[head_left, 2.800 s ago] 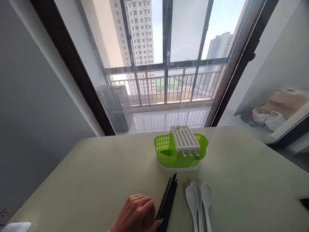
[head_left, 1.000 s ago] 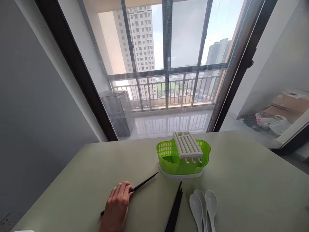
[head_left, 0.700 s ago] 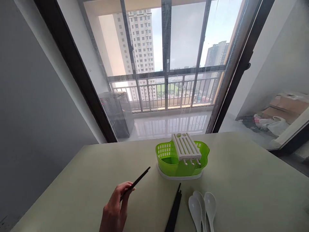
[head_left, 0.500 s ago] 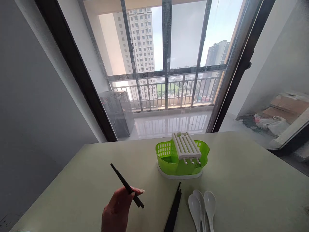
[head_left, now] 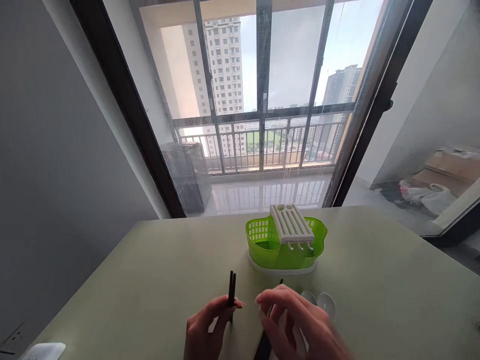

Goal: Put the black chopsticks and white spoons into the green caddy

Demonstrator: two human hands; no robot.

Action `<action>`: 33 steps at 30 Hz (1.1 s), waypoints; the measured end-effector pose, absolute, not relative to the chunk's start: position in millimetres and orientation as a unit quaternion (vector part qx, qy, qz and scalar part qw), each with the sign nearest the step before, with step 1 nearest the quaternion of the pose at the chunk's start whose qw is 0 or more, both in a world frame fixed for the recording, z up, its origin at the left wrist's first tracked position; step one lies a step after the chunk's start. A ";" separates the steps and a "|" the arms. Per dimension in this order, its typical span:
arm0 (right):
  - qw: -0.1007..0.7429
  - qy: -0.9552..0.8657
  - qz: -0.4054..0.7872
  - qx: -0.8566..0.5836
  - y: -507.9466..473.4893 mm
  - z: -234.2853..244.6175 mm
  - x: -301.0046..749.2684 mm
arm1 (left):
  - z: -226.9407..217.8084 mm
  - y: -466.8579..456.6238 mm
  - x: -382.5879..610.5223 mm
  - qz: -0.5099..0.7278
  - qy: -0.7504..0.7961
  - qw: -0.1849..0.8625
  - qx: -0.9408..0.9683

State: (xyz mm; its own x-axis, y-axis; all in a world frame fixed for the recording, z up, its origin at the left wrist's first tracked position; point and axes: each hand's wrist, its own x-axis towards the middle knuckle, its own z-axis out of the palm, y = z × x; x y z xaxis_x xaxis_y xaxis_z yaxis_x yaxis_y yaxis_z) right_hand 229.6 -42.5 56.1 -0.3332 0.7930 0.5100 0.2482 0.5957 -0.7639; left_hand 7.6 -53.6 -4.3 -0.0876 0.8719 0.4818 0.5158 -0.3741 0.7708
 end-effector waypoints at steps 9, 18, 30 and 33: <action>0.417 -0.825 0.261 -0.277 -5.2 112.0 210.2 | -9.1 -54.5 10.0 0.512 0.533 0.146 0.658; 0.395 -0.825 0.265 -0.306 6.3 127.4 205.0 | -16.6 -48.4 8.9 0.471 0.550 0.261 0.638; 0.413 -0.832 0.185 -0.322 28.9 176.0 231.8 | -16.7 -47.9 12.6 0.400 0.575 0.392 0.597; 0.458 -0.800 0.179 -0.344 50.1 210.7 255.2 | -20.6 -45.9 9.0 0.430 0.557 0.421 0.572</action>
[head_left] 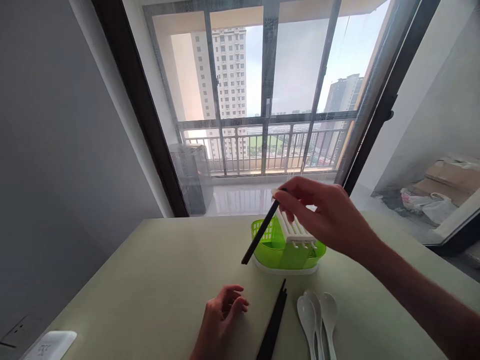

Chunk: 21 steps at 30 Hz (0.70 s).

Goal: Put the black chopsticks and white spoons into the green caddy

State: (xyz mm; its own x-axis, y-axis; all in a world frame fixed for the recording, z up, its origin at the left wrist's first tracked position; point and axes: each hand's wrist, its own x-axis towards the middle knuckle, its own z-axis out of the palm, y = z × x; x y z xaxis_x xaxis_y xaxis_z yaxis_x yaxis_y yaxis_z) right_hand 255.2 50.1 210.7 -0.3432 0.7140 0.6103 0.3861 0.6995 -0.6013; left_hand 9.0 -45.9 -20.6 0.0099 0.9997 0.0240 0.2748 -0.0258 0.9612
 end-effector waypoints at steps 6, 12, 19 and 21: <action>0.447 -0.791 0.055 -0.415 110.9 223.0 266.7 | -25.4 -42.0 7.2 0.418 0.566 0.428 0.566; 0.354 -0.822 0.116 -0.430 166.6 167.5 255.8 | -23.0 -42.8 9.5 0.389 0.576 0.412 0.590; 0.327 -0.824 0.150 -0.439 196.7 134.7 259.6 | -25.5 -42.5 9.9 0.372 0.579 0.408 0.600; 0.334 -0.814 0.141 -0.454 198.5 134.8 261.5 | -27.5 -42.4 9.8 0.369 0.579 0.409 0.601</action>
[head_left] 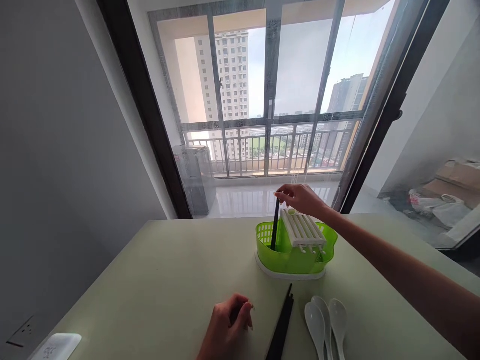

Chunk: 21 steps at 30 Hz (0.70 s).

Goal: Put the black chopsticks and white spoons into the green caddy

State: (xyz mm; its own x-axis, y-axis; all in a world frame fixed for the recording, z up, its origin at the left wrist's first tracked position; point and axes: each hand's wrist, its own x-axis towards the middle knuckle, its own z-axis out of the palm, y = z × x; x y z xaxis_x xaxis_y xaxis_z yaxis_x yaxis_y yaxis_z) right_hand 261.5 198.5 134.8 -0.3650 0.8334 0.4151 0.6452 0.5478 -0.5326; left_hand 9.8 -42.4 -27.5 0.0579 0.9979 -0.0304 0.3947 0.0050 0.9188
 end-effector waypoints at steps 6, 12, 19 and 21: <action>0.406 -0.778 0.072 -0.475 148.9 153.8 268.6 | -26.1 -43.2 11.4 0.334 0.588 0.380 0.631; 0.316 -0.889 0.119 -0.309 62.8 172.4 277.0 | -17.8 -49.6 19.5 0.247 0.528 0.271 0.766; 0.279 -0.911 0.146 -0.268 33.7 174.0 259.5 | -11.1 -53.2 27.2 0.166 0.510 0.211 0.817; 0.283 -0.904 0.159 -0.279 32.4 173.4 252.1 | -10.5 -53.0 26.6 0.159 0.509 0.213 0.819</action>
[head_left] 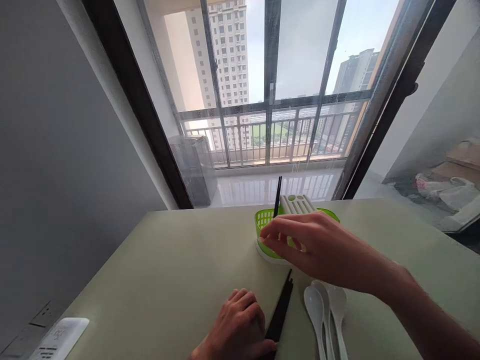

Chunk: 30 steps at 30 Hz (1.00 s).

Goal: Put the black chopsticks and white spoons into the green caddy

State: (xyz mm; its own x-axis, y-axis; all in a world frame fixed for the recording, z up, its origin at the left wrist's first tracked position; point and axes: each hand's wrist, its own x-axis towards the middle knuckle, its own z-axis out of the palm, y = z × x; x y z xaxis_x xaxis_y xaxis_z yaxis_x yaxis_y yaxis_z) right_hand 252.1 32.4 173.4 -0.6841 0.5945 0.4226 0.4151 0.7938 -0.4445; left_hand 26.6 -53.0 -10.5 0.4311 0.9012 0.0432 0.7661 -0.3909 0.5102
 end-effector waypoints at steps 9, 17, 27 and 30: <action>0.322 -0.880 0.215 -0.276 23.9 174.6 237.3 | 2.1 -49.2 6.9 0.137 0.508 0.207 0.825; 0.338 -0.874 0.171 -0.305 25.2 165.7 259.7 | 2.0 -39.4 -15.9 0.143 0.605 0.088 0.779; 0.334 -0.870 0.120 -0.342 36.0 159.2 288.8 | -18.2 -30.9 -45.3 0.180 0.653 -0.050 0.734; 0.336 -0.866 0.105 -0.354 39.8 158.3 292.4 | -17.5 -31.3 -51.1 0.188 0.664 -0.077 0.720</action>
State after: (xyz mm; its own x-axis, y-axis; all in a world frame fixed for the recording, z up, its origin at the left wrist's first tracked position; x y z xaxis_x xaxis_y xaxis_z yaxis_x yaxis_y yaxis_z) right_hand 292.4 39.8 158.3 -0.5228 0.6847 0.5079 0.5428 0.7267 -0.4210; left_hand -51.1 -31.3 -17.5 0.0476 0.9266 0.3731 0.9847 -0.1063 0.1383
